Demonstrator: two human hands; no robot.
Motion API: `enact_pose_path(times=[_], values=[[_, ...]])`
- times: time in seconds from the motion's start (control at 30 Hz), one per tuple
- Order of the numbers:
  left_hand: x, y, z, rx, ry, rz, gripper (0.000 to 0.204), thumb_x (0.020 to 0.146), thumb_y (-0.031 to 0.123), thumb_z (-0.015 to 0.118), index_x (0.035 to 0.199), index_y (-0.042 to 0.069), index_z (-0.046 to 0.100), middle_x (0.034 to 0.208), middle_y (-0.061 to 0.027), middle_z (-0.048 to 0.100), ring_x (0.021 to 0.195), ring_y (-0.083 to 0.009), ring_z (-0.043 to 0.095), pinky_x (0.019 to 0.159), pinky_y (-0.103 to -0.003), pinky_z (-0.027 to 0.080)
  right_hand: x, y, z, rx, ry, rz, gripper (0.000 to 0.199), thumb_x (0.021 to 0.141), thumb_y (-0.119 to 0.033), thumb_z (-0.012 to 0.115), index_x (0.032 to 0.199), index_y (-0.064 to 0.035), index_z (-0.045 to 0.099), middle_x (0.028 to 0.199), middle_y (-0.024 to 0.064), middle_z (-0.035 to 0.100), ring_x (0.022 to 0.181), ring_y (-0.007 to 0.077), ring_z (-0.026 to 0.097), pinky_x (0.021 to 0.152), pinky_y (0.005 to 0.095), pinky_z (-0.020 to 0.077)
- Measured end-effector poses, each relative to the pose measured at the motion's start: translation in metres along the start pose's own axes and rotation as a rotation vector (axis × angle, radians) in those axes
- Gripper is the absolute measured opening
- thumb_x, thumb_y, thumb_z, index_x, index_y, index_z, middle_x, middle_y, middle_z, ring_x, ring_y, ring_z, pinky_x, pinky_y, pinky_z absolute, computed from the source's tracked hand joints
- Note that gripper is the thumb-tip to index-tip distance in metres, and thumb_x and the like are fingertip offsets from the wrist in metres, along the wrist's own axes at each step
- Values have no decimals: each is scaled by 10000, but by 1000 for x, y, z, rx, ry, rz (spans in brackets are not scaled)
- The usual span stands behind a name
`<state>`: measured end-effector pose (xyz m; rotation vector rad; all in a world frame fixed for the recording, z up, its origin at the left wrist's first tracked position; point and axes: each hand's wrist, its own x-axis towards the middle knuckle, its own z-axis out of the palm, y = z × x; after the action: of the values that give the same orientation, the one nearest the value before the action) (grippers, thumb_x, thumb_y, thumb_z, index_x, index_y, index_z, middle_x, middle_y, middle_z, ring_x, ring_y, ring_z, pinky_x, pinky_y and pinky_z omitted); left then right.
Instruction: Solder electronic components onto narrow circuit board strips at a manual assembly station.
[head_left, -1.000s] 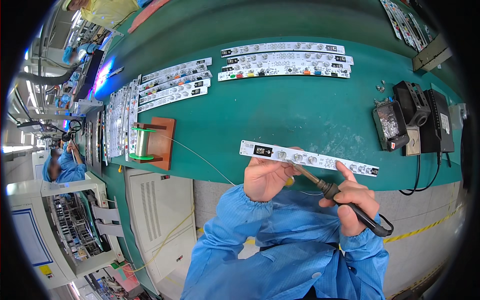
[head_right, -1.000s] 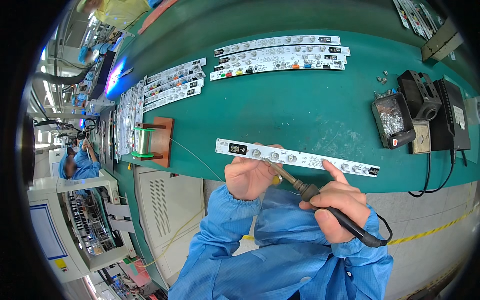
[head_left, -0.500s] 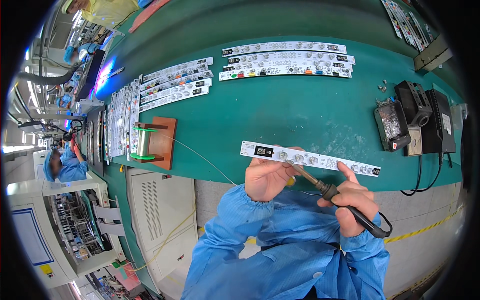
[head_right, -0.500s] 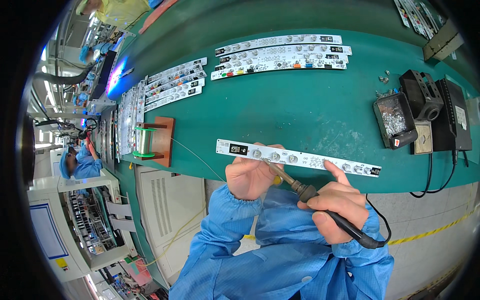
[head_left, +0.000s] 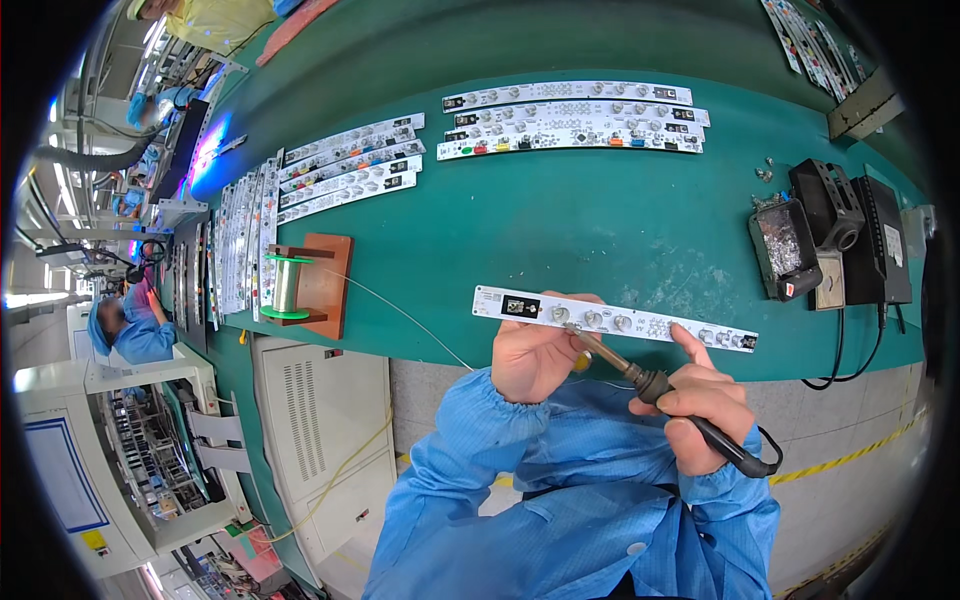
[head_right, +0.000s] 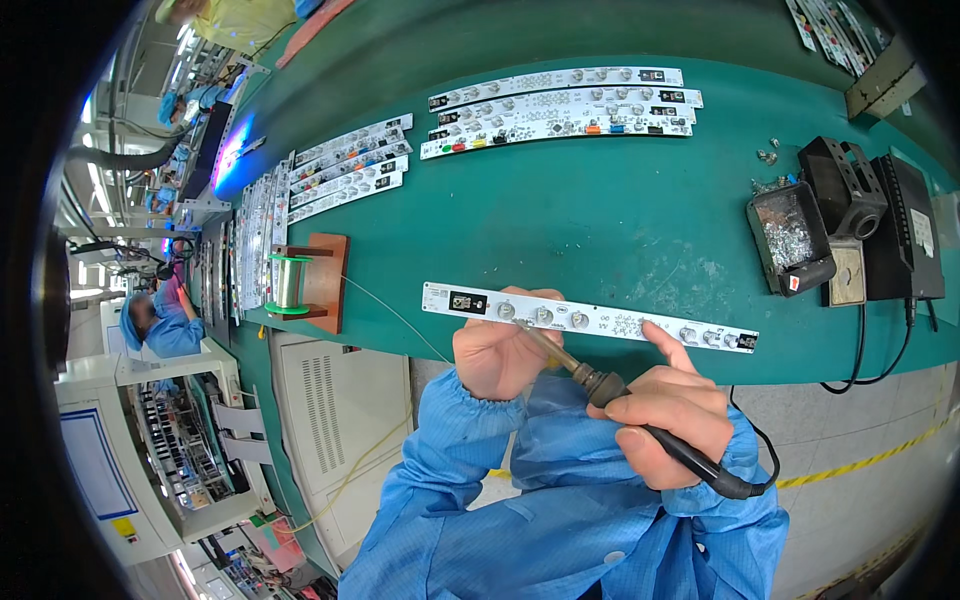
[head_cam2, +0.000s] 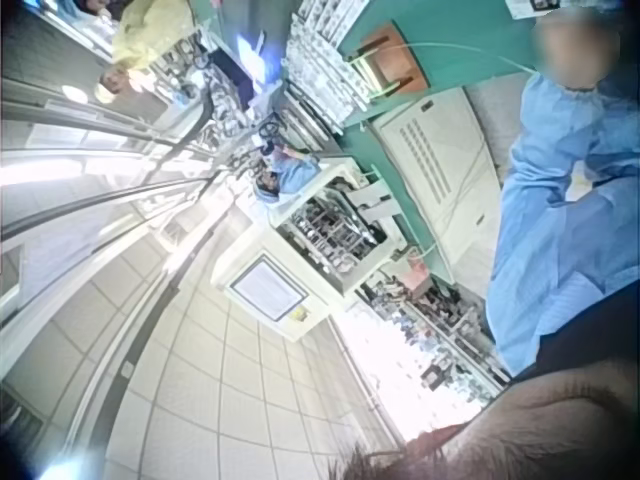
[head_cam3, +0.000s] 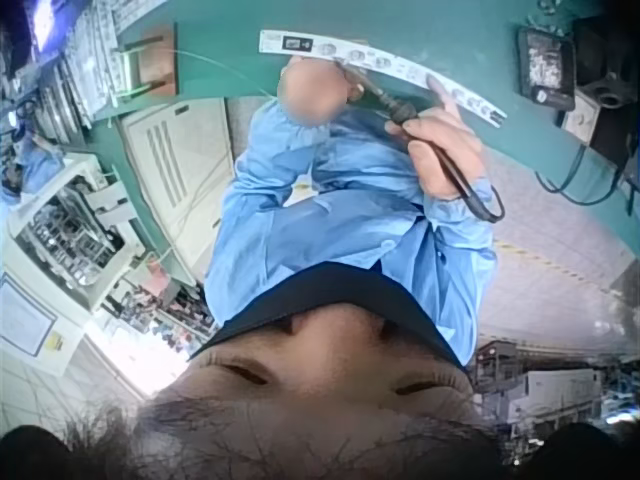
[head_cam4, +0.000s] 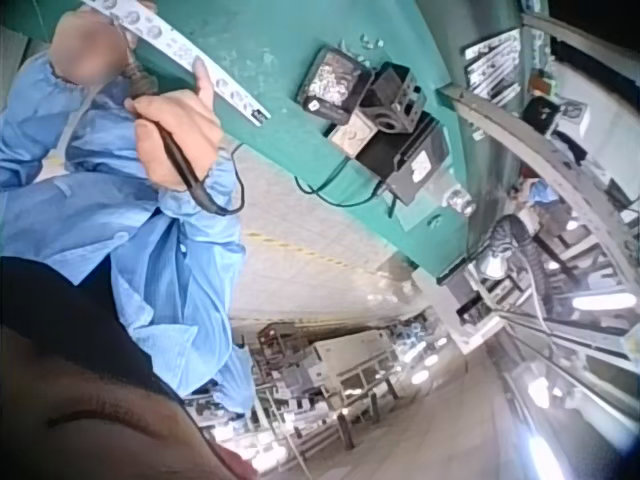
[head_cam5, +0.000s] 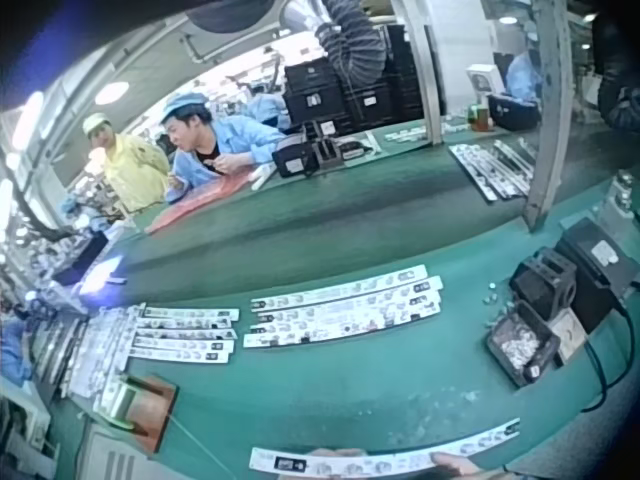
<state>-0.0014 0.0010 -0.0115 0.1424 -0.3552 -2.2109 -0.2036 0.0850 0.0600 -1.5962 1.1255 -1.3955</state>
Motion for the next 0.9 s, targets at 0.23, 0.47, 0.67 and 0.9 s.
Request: enact_pose_path(times=[0.23, 0.47, 0.67, 0.9], values=[[1, -1, 12, 8, 126, 49, 313, 901, 25, 457, 1189, -57, 551, 1204, -259, 564, 1039, -322, 614, 918, -412, 508, 1, 7, -5, 103, 24, -53, 191, 862, -218, 613, 923, -38, 627, 728, 120, 699, 607, 212, 634, 1045, 609, 304], [0, -5, 18, 146, 184, 139, 233, 966, 50, 467, 1129, -69, 584, 1101, -204, 637, 977, -285, 655, 864, -389, 546, -17, 29, 2, 194, 165, -81, 438, 936, -397, 554, 1223, -85, 446, 1095, 272, 606, 1154, 422, 541, 1000, 589, 363], [-4, -10, 39, 1246, 522, 574, 152, 897, 14, 614, 1000, -96, 636, 945, -122, 649, 797, -147, 655, 652, -239, 549, -4, 40, 5, 67, 156, -46, 522, 929, -307, 558, 1314, -9, 370, 1232, 283, 538, 1160, 360, 542, 1011, 488, 392], [-16, 4, 56, 1036, 495, 244, 144, 885, 13, 625, 995, -75, 652, 928, -156, 680, 738, -165, 681, 625, -270, 570, 1, 50, 6, 3, 166, -110, 511, 877, -150, 638, 1301, 24, 412, 1174, 283, 588, 1104, 337, 584, 982, 429, 412]])
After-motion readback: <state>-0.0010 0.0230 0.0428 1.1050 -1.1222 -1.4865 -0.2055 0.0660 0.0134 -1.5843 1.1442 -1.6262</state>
